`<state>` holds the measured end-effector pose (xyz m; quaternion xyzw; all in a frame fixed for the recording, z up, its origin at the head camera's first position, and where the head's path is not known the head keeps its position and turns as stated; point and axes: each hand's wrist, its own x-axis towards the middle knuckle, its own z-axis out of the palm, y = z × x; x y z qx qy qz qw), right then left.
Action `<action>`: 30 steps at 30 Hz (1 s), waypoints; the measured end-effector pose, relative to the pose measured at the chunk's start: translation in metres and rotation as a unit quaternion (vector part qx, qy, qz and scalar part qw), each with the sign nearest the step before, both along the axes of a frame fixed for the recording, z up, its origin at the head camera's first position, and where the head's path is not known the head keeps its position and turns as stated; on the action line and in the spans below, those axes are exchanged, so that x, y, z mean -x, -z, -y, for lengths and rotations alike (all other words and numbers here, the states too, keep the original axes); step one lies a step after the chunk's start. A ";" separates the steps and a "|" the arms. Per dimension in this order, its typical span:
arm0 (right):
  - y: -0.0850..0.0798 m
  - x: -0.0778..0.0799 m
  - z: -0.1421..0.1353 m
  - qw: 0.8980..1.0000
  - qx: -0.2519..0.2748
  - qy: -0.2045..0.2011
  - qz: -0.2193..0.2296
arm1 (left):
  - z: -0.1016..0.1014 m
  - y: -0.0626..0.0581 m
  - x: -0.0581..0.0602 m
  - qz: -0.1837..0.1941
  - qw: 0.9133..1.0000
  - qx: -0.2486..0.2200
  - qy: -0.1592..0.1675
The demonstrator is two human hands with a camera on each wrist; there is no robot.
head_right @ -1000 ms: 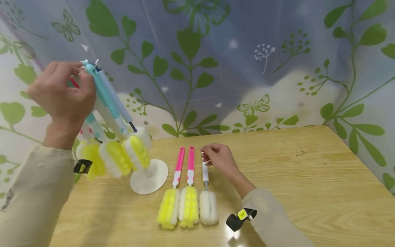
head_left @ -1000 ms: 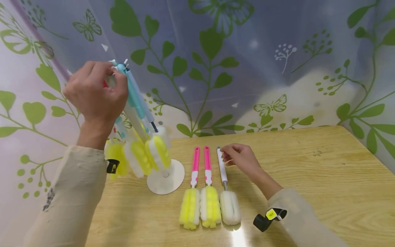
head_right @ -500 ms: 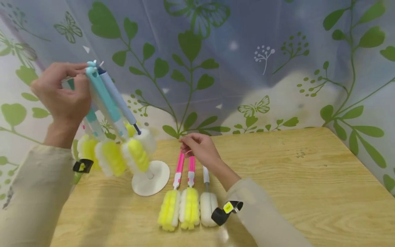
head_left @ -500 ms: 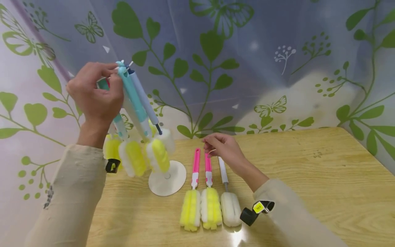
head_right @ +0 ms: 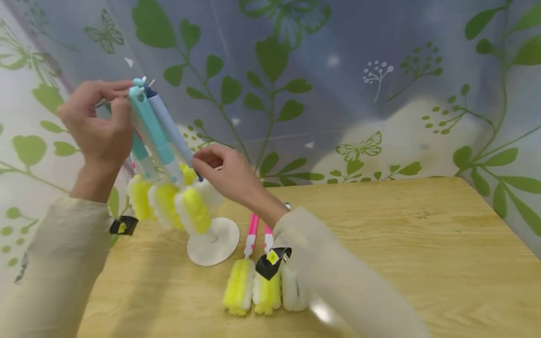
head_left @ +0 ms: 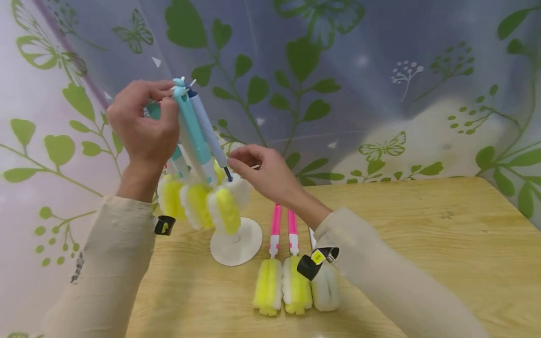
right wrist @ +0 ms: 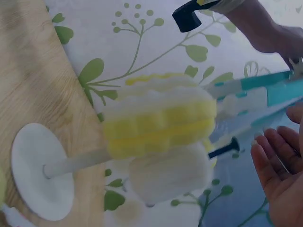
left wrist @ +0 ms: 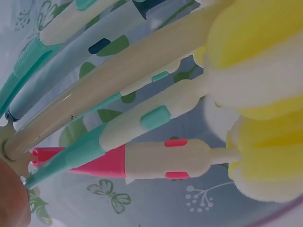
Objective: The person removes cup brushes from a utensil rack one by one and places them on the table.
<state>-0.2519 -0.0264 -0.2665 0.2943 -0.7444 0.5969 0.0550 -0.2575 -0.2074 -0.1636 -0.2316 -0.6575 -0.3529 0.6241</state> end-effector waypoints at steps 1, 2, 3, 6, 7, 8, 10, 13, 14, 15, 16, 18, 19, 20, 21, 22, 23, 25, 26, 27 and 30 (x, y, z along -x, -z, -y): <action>-0.005 -0.001 0.005 1.000 -0.012 0.010 -0.009 | -0.001 -0.001 -0.003 0.005 1.000 0.001 -0.007; -0.009 -0.002 0.010 1.000 -0.020 0.017 -0.016 | -0.002 -0.002 -0.006 0.008 1.000 0.006 -0.014; -0.012 -0.003 0.015 0.999 -0.022 0.022 -0.021 | -0.001 -0.002 -0.007 0.010 1.000 0.009 -0.022; -0.018 -0.005 0.030 0.999 -0.009 0.025 -0.028 | 0.004 -0.001 -0.003 0.009 0.999 0.016 -0.038; -0.018 -0.006 0.034 0.999 -0.002 0.026 -0.030 | 0.006 -0.001 -0.001 0.005 0.999 0.020 -0.040; -0.018 -0.006 0.037 0.999 0.006 0.029 -0.031 | 0.008 0.000 0.002 0.004 0.999 0.022 -0.042; -0.017 -0.006 0.042 0.998 0.019 0.042 -0.032 | 0.011 0.001 0.006 0.002 0.999 0.028 -0.043; -0.014 -0.004 0.047 0.997 0.041 0.056 -0.030 | 0.013 0.002 0.009 0.009 0.998 0.039 -0.043; -0.013 -0.003 0.049 0.997 0.045 0.057 -0.030 | 0.014 0.002 0.009 0.014 0.998 0.041 -0.046; -0.012 -0.002 0.051 0.997 0.050 0.056 -0.030 | 0.015 0.002 0.009 0.016 0.998 0.044 -0.048; -0.011 -0.001 0.052 0.997 0.055 0.055 -0.029 | 0.014 0.002 0.009 0.019 0.998 0.045 -0.050; -0.009 -0.001 0.054 0.996 0.061 0.051 -0.027 | 0.014 0.002 0.008 0.024 0.997 0.045 -0.055; -0.008 -0.001 0.055 0.996 0.064 0.050 -0.027 | 0.014 0.002 0.008 0.026 0.997 0.046 -0.056; -0.007 -0.001 0.055 0.996 0.067 0.050 -0.029 | 0.014 0.002 0.008 0.027 0.997 0.046 -0.056; -0.007 -0.001 0.056 0.996 0.072 0.050 -0.031 | 0.014 0.001 0.008 0.028 0.997 0.046 -0.054; -0.006 -0.002 0.057 0.995 0.076 0.049 -0.033 | 0.015 0.001 0.008 0.029 0.997 0.046 -0.055; -0.006 -0.002 0.057 0.995 0.080 0.048 -0.037 | 0.015 0.001 0.009 0.029 0.997 0.047 -0.055; -0.005 -0.002 0.058 0.994 0.086 0.048 -0.043 | 0.016 0.001 0.009 0.030 0.997 0.050 -0.054; -0.005 -0.002 0.058 0.994 0.088 0.049 -0.046 | 0.016 0.001 0.009 0.031 0.997 0.051 -0.055; -0.004 -0.002 0.059 0.994 0.090 0.049 -0.047 | 0.017 0.001 0.009 0.031 0.997 0.051 -0.055; -0.004 -0.002 0.059 0.993 0.094 0.049 -0.047 | 0.018 0.002 0.009 0.034 0.996 0.053 -0.061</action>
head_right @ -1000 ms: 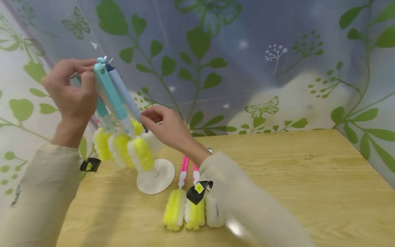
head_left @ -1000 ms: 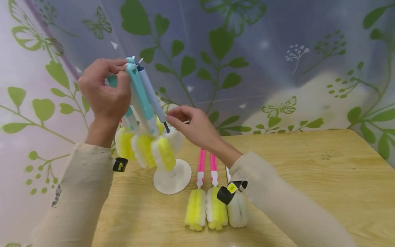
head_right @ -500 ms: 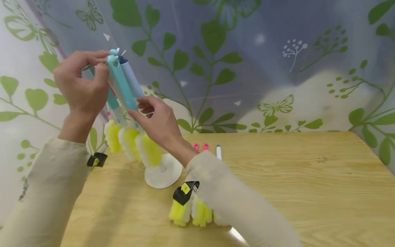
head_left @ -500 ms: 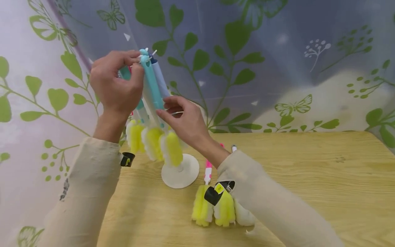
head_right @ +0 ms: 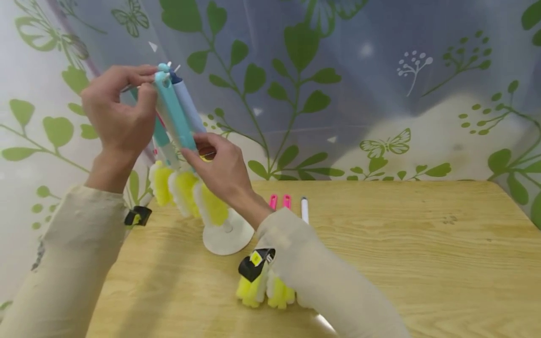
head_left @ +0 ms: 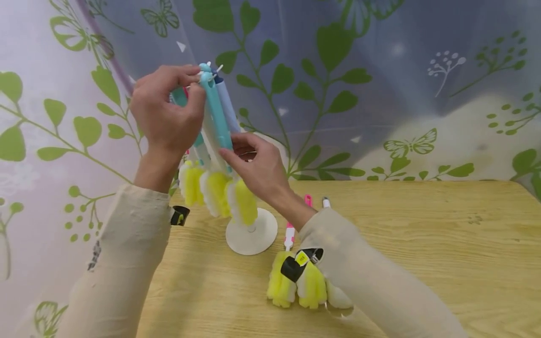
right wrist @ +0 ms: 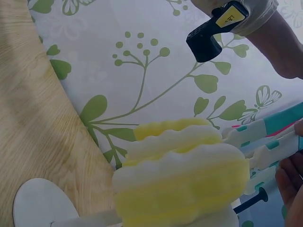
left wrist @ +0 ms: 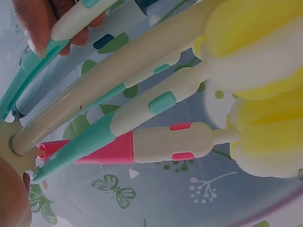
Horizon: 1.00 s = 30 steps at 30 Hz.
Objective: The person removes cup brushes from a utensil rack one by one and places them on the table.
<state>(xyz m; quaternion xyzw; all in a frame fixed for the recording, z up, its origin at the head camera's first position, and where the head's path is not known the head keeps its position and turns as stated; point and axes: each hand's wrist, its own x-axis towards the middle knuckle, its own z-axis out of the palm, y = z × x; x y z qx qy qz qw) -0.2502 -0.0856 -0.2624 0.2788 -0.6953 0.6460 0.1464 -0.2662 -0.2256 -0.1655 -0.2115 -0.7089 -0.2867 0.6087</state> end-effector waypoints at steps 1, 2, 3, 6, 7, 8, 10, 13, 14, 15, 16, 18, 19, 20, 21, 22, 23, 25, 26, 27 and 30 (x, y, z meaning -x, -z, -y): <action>0.000 0.000 -0.002 1.000 0.001 0.001 -0.001 | -0.001 0.000 0.000 0.001 1.000 -0.001 -0.001; -0.001 0.000 -0.003 1.000 0.002 0.003 -0.002 | -0.002 0.000 0.000 0.001 1.000 -0.001 -0.001; -0.001 0.000 -0.004 1.000 0.002 0.004 -0.003 | -0.002 0.000 0.000 0.002 1.000 -0.001 -0.002; -0.003 -0.002 -0.008 1.000 0.002 0.006 -0.003 | -0.002 0.001 0.000 0.005 1.000 -0.002 -0.006; -0.003 -0.002 -0.009 1.000 0.002 0.005 -0.001 | -0.002 0.001 0.000 0.007 1.000 -0.002 -0.006; -0.003 -0.002 -0.011 1.000 0.004 0.004 0.000 | -0.002 0.002 0.000 0.008 1.000 -0.001 -0.007; -0.004 -0.003 -0.014 1.000 0.009 -0.002 0.004 | -0.002 0.003 0.000 0.009 1.000 0.000 -0.010; -0.005 -0.004 -0.020 1.000 0.023 -0.011 0.007 | -0.003 0.004 0.000 0.009 1.000 0.003 -0.011; -0.006 -0.004 -0.022 1.000 0.027 -0.011 0.005 | -0.004 0.004 0.000 0.009 1.000 0.005 -0.014; -0.006 -0.004 -0.025 0.999 0.030 -0.010 0.004 | -0.004 0.004 0.000 0.009 1.000 0.004 -0.018; -0.007 -0.005 -0.029 0.999 0.034 -0.009 0.003 | -0.005 0.004 -0.001 0.009 1.000 0.005 -0.023; -0.007 -0.005 -0.036 0.999 0.038 -0.005 0.000 | -0.005 0.003 -0.002 0.012 0.999 0.008 -0.037; -0.006 -0.005 -0.040 0.999 0.040 -0.001 -0.001 | -0.005 0.003 -0.003 0.013 0.999 0.009 -0.047; -0.006 -0.006 -0.045 0.999 0.042 0.002 -0.001 | -0.005 0.003 -0.004 0.016 0.998 0.010 -0.057; -0.005 -0.005 -0.050 0.999 0.044 0.005 -0.001 | -0.005 0.002 -0.005 0.018 0.998 0.010 -0.066; -0.003 -0.005 -0.055 0.999 0.045 0.008 -0.002 | -0.005 0.002 -0.006 0.019 0.997 0.012 -0.074; -0.001 -0.004 -0.061 0.999 0.045 0.013 -0.003 | -0.006 0.002 -0.007 0.021 0.996 0.013 -0.082; 0.003 -0.003 -0.075 0.999 0.047 0.026 -0.002 | -0.007 0.002 -0.007 0.022 0.995 0.014 -0.092; 0.005 -0.002 -0.082 0.998 0.047 0.035 0.000 | -0.007 0.002 -0.008 0.023 0.995 0.016 -0.095; 0.008 -0.002 -0.090 0.998 0.045 0.044 0.002 | -0.008 0.002 -0.007 0.022 0.995 0.017 -0.096; 0.016 -0.001 -0.113 0.996 0.039 0.074 0.014 | -0.009 0.002 -0.007 0.019 0.994 0.022 -0.104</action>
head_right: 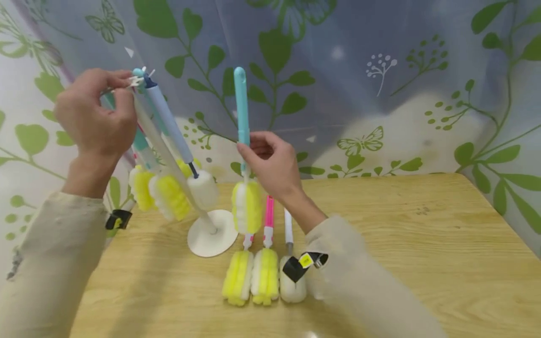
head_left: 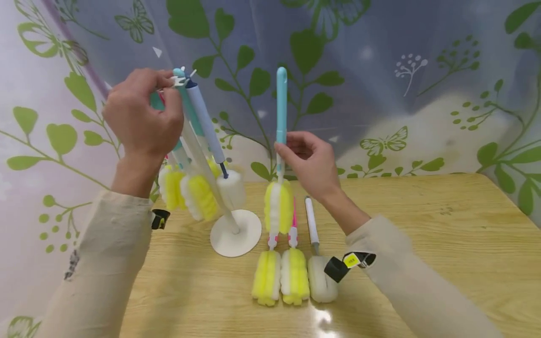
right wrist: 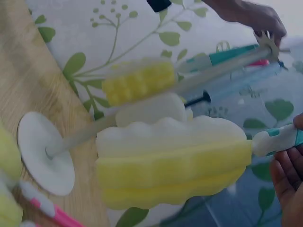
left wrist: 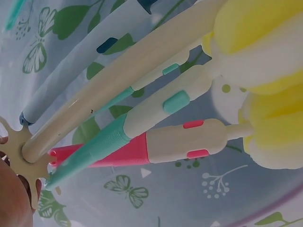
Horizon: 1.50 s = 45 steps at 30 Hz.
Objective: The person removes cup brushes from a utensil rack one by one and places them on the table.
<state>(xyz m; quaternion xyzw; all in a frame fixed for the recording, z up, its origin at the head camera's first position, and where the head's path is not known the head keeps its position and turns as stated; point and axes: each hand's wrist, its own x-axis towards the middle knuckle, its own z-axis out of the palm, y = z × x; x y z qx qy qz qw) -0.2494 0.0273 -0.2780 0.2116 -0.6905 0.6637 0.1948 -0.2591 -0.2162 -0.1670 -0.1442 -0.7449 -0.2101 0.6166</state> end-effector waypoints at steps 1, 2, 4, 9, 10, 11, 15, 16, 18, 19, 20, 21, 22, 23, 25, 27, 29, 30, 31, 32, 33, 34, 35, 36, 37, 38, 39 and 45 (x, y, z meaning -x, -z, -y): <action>0.003 0.001 -0.007 1.000 -0.004 0.009 0.006 | 0.001 0.000 0.000 -0.002 1.000 0.002 -0.004; 0.005 0.002 -0.013 1.000 -0.007 0.017 0.013 | 0.002 0.000 0.000 -0.003 1.000 0.002 -0.009; 0.010 0.004 -0.026 0.999 -0.019 0.032 0.024 | 0.005 -0.001 -0.001 -0.007 1.000 0.004 -0.018; 0.025 0.007 -0.056 0.993 -0.052 0.075 0.071 | 0.010 -0.003 -0.002 -0.015 1.000 0.009 -0.026; 0.029 0.007 -0.062 0.991 -0.058 0.083 0.084 | 0.009 -0.004 -0.002 -0.016 0.999 0.008 -0.027; 0.033 0.007 -0.067 0.989 -0.063 0.086 0.103 | 0.009 -0.004 -0.001 -0.016 0.999 0.010 -0.028; 0.054 0.006 -0.085 0.978 -0.084 0.077 0.177 | 0.010 -0.004 0.000 -0.009 1.000 0.005 -0.026; 0.060 0.006 -0.088 0.974 -0.092 0.071 0.196 | 0.010 -0.004 0.000 -0.008 1.000 0.006 -0.025; 0.071 0.004 -0.095 0.965 -0.112 0.058 0.228 | 0.011 -0.003 0.000 -0.002 1.000 0.004 -0.018; 0.077 0.004 -0.099 0.961 -0.123 0.051 0.244 | 0.012 -0.003 0.000 0.000 1.000 0.002 -0.010; 0.083 0.003 -0.102 0.955 -0.133 0.044 0.260 | 0.013 -0.003 0.000 0.000 1.000 0.001 -0.001; 0.088 0.003 -0.105 0.951 -0.141 0.033 0.275 | 0.013 -0.003 0.001 0.001 1.000 -0.003 0.008; 0.094 0.003 -0.108 0.946 -0.151 0.024 0.287 | 0.014 -0.003 0.001 0.002 1.000 -0.009 0.019; 0.099 0.002 -0.110 0.940 -0.159 0.016 0.300 | 0.015 -0.003 0.001 0.004 0.999 -0.015 0.033; 0.108 0.001 -0.113 0.930 -0.174 0.002 0.323 | 0.017 -0.004 0.003 0.008 0.997 -0.030 0.066; 0.116 -0.001 -0.115 0.923 -0.189 -0.007 0.336 | 0.018 -0.005 0.005 0.018 0.994 -0.046 0.096; 0.123 -0.002 -0.116 0.916 -0.204 -0.009 0.346 | 0.020 -0.005 0.007 0.034 0.989 -0.060 0.133; 0.127 -0.002 -0.116 0.913 -0.212 -0.010 0.349 | 0.020 -0.005 0.008 0.042 0.985 -0.067 0.152; 0.130 -0.002 -0.115 0.911 -0.218 -0.009 0.351 | 0.021 -0.004 0.009 0.051 0.982 -0.072 0.168; 0.133 -0.003 -0.115 0.909 -0.223 -0.011 0.352 | 0.022 -0.004 0.009 0.057 0.979 -0.074 0.184; 0.136 -0.003 -0.115 0.907 -0.225 -0.011 0.356 | 0.023 -0.004 0.010 0.063 0.975 -0.075 0.197; 0.139 -0.003 -0.115 0.906 -0.230 -0.012 0.355 | 0.024 -0.004 0.010 0.068 0.972 -0.076 0.210; 0.141 -0.003 -0.115 0.905 -0.234 -0.010 0.356 | 0.024 -0.004 0.010 0.071 0.970 -0.076 0.218; 0.143 -0.003 -0.115 0.904 -0.235 -0.010 0.357 | 0.025 -0.004 0.011 0.075 0.968 -0.076 0.226; 0.145 -0.002 -0.115 0.903 -0.236 -0.008 0.359 | 0.024 -0.003 0.011 0.077 0.966 -0.077 0.233; 0.147 -0.002 -0.115 0.902 -0.237 -0.009 0.360 | 0.024 -0.003 0.011 0.078 0.964 -0.078 0.242; 0.149 -0.002 -0.115 0.901 -0.240 -0.006 0.360 | 0.023 -0.003 0.011 0.079 0.962 -0.081 0.250; 0.153 -0.003 -0.118 0.896 -0.233 0.002 0.378 | 0.016 -0.003 0.013 0.083 0.947 -0.101 0.295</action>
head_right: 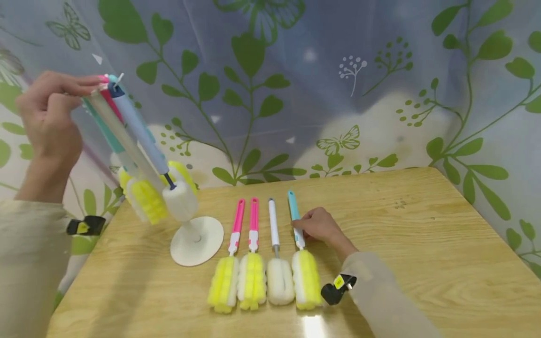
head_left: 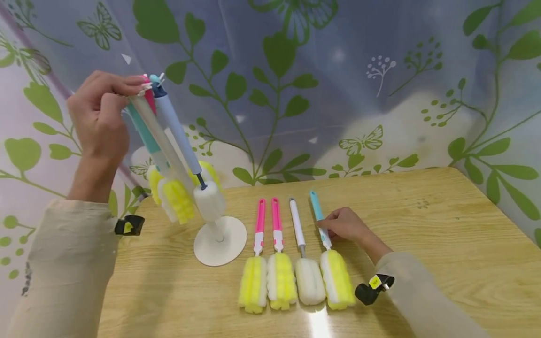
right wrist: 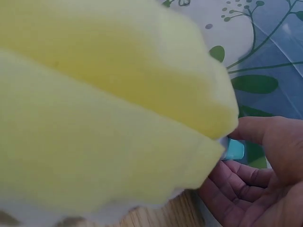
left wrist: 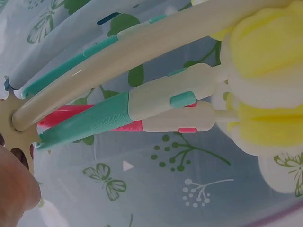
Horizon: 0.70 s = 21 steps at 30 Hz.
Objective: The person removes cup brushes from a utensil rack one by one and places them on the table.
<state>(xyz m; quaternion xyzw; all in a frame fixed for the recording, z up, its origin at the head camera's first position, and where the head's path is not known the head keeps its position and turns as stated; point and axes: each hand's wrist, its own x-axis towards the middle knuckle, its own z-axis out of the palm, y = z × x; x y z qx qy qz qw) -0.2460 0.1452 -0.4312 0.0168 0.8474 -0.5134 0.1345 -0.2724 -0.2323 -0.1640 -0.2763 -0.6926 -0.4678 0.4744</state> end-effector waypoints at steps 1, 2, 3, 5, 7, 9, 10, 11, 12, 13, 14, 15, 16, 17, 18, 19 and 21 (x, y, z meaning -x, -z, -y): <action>0.000 0.000 0.000 1.000 0.001 0.001 0.002 | 0.000 0.000 0.000 0.002 1.000 -0.003 0.002; 0.001 0.000 0.000 1.000 0.002 0.001 0.003 | -0.001 0.000 0.000 0.003 1.000 -0.005 0.005; 0.001 0.001 0.000 1.000 0.001 0.001 0.003 | -0.001 0.000 0.000 0.003 1.000 -0.007 0.008; 0.003 0.001 -0.001 1.000 -0.002 0.000 0.001 | -0.001 0.001 0.000 0.002 1.000 -0.005 0.007; 0.004 0.002 -0.002 1.000 -0.006 -0.001 -0.002 | -0.001 0.002 -0.001 -0.003 1.000 0.000 0.004; 0.005 0.003 -0.005 1.000 -0.004 0.004 -0.003 | -0.001 0.002 -0.001 -0.008 1.000 0.006 0.000; 0.005 0.004 -0.006 1.000 -0.004 0.006 -0.004 | -0.001 0.002 -0.001 -0.011 1.000 0.008 -0.003; 0.005 0.005 -0.008 1.000 -0.001 0.008 -0.004 | -0.001 0.002 -0.001 -0.013 1.000 0.010 -0.005; 0.005 0.006 -0.009 1.000 0.001 0.012 -0.003 | -0.001 0.002 0.000 -0.014 1.000 0.009 -0.004; 0.005 0.006 -0.010 1.000 0.003 0.017 -0.003 | -0.001 0.002 0.000 -0.015 1.000 0.007 -0.004; 0.005 0.007 -0.011 1.000 0.009 0.020 -0.002 | -0.001 0.001 0.000 -0.016 1.000 0.008 -0.004; 0.005 0.008 -0.012 1.000 0.011 0.021 -0.003 | -0.001 0.001 0.000 -0.017 1.000 0.008 -0.005; 0.005 0.008 -0.012 1.000 0.012 0.021 -0.003 | -0.001 0.001 0.000 -0.017 1.000 0.008 -0.006; 0.005 0.009 -0.012 1.000 0.012 0.022 -0.002 | 0.000 0.001 0.000 -0.017 1.000 0.008 -0.006; 0.005 0.009 -0.011 1.000 0.011 0.021 -0.001 | 0.000 0.001 0.000 -0.017 1.000 0.007 -0.006; 0.006 0.009 -0.010 1.000 0.010 0.020 -0.001 | 0.000 0.002 0.000 -0.015 1.000 0.006 -0.003; 0.007 0.010 -0.008 1.000 -0.002 0.019 -0.004 | -0.001 0.002 0.001 -0.012 1.000 0.004 -0.002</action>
